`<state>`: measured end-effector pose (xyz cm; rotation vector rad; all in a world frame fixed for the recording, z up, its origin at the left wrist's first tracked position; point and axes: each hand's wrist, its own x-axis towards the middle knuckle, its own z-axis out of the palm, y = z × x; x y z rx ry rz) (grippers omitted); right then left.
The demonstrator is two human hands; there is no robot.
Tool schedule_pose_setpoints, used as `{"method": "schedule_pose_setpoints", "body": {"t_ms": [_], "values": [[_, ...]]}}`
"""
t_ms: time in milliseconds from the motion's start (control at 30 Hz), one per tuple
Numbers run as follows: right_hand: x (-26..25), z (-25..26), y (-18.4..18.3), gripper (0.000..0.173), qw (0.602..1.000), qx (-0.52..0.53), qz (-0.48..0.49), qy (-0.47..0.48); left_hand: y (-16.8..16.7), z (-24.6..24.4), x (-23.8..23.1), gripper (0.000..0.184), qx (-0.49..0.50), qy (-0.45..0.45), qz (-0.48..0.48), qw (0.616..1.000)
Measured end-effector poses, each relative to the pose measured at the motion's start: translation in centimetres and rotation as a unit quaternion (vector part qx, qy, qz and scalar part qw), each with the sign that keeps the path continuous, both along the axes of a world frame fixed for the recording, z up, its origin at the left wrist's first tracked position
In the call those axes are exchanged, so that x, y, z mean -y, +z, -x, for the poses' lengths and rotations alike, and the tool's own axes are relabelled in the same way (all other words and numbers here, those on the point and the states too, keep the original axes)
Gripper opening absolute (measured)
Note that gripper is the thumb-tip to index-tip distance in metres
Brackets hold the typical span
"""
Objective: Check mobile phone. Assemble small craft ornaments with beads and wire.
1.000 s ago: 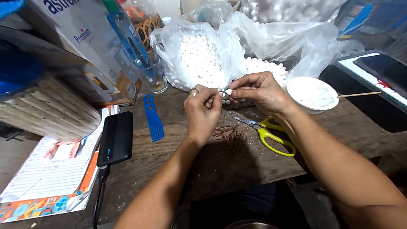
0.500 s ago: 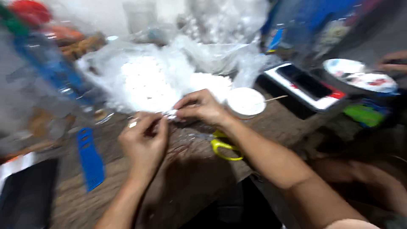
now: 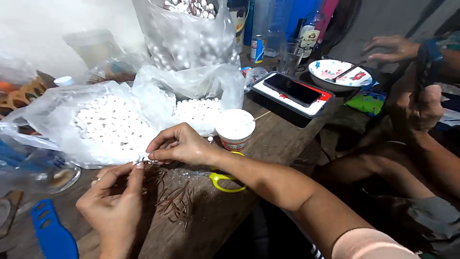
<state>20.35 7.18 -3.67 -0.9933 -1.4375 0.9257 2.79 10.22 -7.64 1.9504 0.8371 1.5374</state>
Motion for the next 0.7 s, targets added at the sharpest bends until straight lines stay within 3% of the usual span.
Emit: {"method": "schedule_pose_setpoints", "body": {"t_ms": [367, 700], "values": [[0.2, -0.3, -0.5, 0.012, 0.983, 0.104, -0.145, -0.037, 0.6, -0.8, 1.1, 0.003, 0.047, -0.002, -0.029, 0.998], [0.3, -0.5, -0.8, 0.011, 0.992, 0.064, -0.094, -0.052, 0.6, -1.0, 1.1, 0.006, 0.045, 0.005, 0.013, 0.999]]}}
